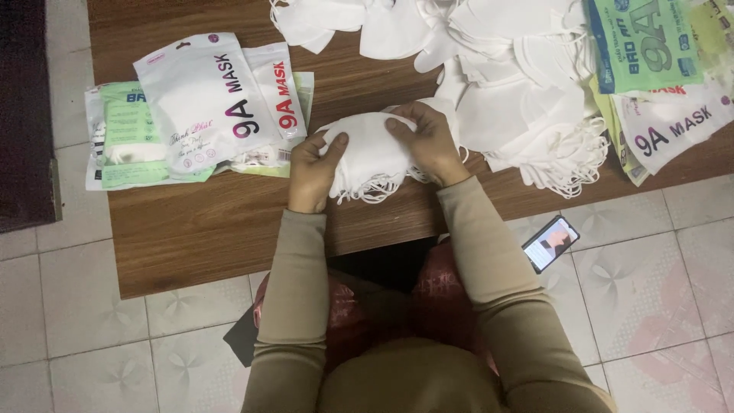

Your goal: Picking up individual face masks from a pile and stacking them neatly on a table.

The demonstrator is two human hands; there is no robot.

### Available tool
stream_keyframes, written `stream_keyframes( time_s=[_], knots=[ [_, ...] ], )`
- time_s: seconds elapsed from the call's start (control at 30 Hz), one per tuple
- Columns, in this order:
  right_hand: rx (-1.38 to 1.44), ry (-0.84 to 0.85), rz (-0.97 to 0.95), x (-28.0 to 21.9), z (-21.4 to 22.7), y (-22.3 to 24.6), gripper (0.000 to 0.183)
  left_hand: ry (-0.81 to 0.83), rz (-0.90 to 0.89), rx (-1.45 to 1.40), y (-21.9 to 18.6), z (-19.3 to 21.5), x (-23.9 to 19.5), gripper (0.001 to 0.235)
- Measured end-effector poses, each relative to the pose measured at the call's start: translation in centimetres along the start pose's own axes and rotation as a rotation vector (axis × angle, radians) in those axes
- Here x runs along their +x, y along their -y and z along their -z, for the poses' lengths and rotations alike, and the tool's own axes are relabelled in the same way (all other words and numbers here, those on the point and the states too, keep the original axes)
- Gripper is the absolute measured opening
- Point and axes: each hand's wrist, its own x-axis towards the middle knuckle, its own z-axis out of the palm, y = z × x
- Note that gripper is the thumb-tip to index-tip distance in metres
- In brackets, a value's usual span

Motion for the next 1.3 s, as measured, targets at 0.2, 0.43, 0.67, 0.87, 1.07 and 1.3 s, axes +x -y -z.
stream_keyframes(
  time_s=[0.2,0.43,0.67,0.87,1.07,1.3],
  knots=[
    [-0.918,-0.23,0.276,2.4,6.7,-3.4,0.023,-0.089,-0.069,-0.051,-1.6,1.0,0.1,0.025],
    [-1.265,-0.057,-0.02,2.7,6.6,-4.8,0.057,-0.184,-0.092,-0.249,-1.3,1.1,0.4,0.024],
    [-0.893,-0.396,0.289,2.6,7.8,-4.0,0.025,-0.079,0.014,-0.43,-0.1,-0.2,0.4,0.026],
    [0.096,-0.787,0.538,0.4,9.0,3.3,0.019,0.023,0.167,-0.433,0.0,-3.6,0.8,0.019],
    [0.552,-0.336,0.049,-1.6,9.9,6.4,0.033,0.184,0.157,-0.121,2.4,-7.0,3.2,0.019],
    [0.13,-0.014,-0.018,0.8,10.0,1.3,0.014,0.03,-0.441,0.409,5.3,-6.1,3.6,0.014]
  ],
)
